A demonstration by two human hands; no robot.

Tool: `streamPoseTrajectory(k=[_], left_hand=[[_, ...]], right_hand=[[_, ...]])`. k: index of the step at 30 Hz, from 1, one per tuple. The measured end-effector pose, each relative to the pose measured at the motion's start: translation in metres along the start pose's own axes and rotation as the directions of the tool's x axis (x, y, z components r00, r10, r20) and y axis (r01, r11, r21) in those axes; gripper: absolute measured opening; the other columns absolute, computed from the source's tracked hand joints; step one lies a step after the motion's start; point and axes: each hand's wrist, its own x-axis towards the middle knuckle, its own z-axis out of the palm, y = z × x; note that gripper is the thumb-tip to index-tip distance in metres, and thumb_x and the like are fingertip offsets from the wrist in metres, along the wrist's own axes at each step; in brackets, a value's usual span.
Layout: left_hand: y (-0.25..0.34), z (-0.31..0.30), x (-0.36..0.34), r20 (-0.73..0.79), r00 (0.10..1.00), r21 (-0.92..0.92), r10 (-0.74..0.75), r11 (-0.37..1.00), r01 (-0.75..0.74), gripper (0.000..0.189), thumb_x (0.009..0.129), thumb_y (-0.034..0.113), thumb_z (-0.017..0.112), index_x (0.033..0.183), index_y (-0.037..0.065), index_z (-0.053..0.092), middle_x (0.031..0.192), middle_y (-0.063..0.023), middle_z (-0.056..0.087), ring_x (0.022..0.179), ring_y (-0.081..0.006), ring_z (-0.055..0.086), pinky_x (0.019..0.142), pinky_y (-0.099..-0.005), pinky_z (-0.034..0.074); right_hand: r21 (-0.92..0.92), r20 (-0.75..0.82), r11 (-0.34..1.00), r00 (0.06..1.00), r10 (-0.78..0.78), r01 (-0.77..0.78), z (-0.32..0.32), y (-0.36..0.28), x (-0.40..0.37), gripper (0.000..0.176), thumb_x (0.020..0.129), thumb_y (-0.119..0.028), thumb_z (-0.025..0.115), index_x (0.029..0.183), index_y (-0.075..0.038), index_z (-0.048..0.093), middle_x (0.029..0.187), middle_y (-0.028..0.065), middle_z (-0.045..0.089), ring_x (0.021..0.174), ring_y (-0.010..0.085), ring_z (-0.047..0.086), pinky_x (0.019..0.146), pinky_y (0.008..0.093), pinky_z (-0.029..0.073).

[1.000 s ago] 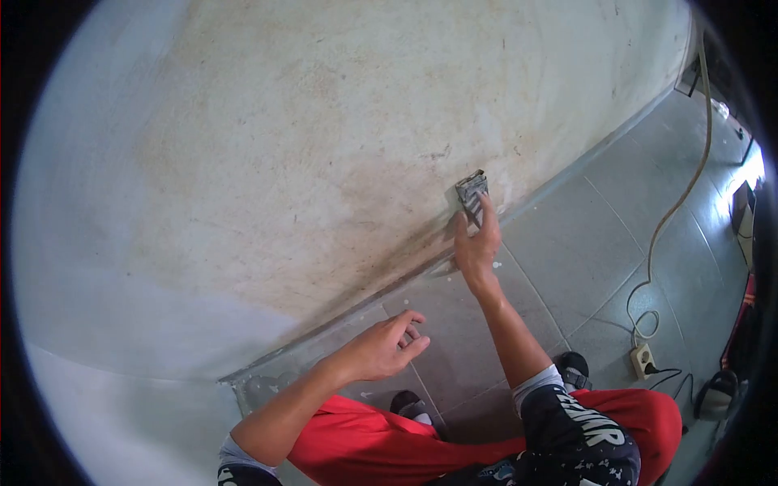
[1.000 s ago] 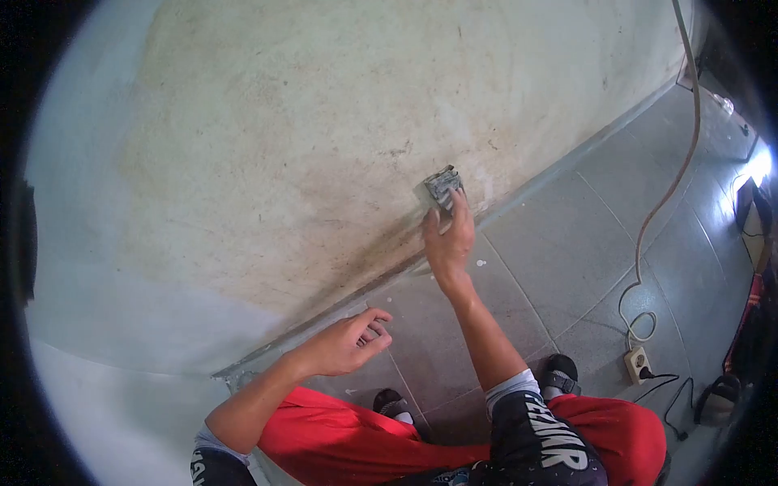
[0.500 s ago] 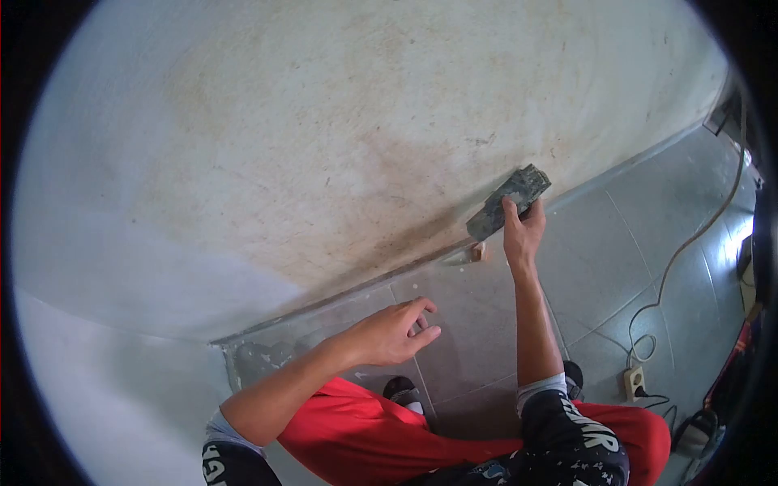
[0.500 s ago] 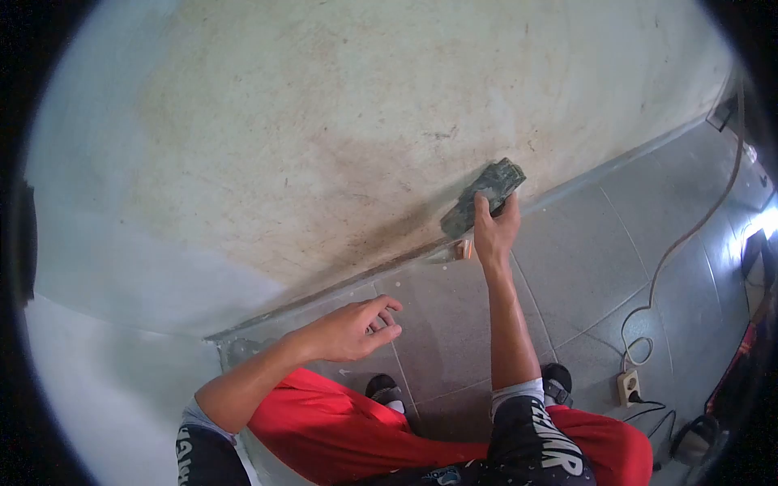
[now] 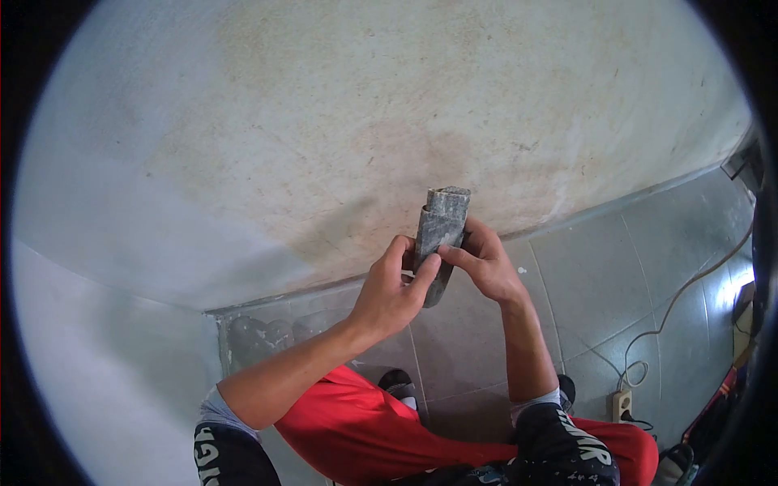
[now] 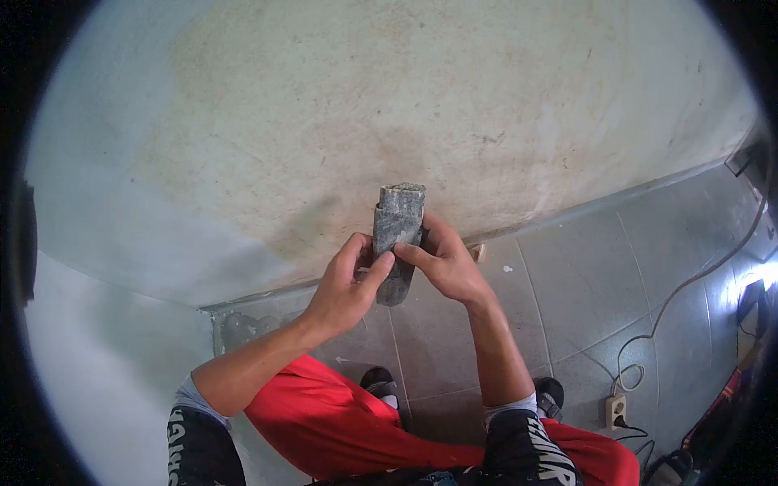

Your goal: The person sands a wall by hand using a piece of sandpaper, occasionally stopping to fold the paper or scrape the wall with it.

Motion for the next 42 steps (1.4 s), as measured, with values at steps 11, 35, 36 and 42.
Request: streamPoseTrajectory(k=[11, 35, 36, 42], left_hand=[[-0.012, -0.004, 0.002, -0.095, 0.995, 0.000, -0.043, 0.999, 0.043, 0.020, 0.104, 0.018, 0.056, 0.101, -0.001, 0.053, 0.085, -0.0017, 0.059, 0.076, -0.0062, 0.053, 0.066, -0.0261, 0.045], [0.025, -0.008, 0.000, 0.194, 0.977, 0.197, 0.088, 0.972, -0.127, 0.071, 0.103, 0.032, 0.046, 0.157, -0.002, 0.015, 0.129, -0.0333, 0.056, 0.114, -0.0452, 0.060, 0.098, -0.0479, 0.047], [0.018, -0.005, 0.000, 0.284, 0.958, 0.359, 0.028, 0.924, -0.133, 0.073, 0.103, 0.037, 0.046, 0.157, -0.003, 0.016, 0.130, -0.0332, 0.055, 0.117, -0.0455, 0.059, 0.100, -0.0483, 0.047], [0.021, -0.012, -0.010, 0.859, 0.451, 0.453, -0.243, 0.773, -0.444, 0.063, 0.103, 0.045, 0.043, 0.142, -0.004, 0.044, 0.129, -0.0318, 0.059, 0.123, -0.0428, 0.058, 0.104, -0.0496, 0.046]], right_hand=[[-0.060, 0.067, 0.997, 0.997, 0.042, -0.038, -0.009, 0.002, -0.003, 0.043, 0.097, -0.010, 0.065, 0.136, 0.005, 0.053, 0.100, 0.0048, 0.067, 0.091, 0.0100, 0.061, 0.081, 0.0278, 0.051], [-0.839, -0.101, 0.355, 0.523, -0.846, 0.412, 0.038, -0.078, 0.021, 0.061, 0.084, -0.005, 0.077, 0.137, 0.003, 0.049, 0.125, 0.0176, 0.058, 0.112, 0.0271, 0.059, 0.096, 0.0376, 0.048], [-0.919, 0.006, 0.163, 0.428, -0.904, 0.359, 0.045, -0.103, 0.033, 0.062, 0.084, -0.005, 0.077, 0.139, 0.003, 0.049, 0.127, 0.0195, 0.058, 0.113, 0.0295, 0.059, 0.097, 0.0389, 0.048], [-0.617, 0.761, -0.614, 0.175, -0.624, 0.493, 0.074, -0.159, 0.101, 0.052, 0.075, -0.006, 0.082, 0.125, -0.006, 0.066, 0.128, 0.0164, 0.064, 0.117, 0.0287, 0.059, 0.092, 0.0447, 0.049]])
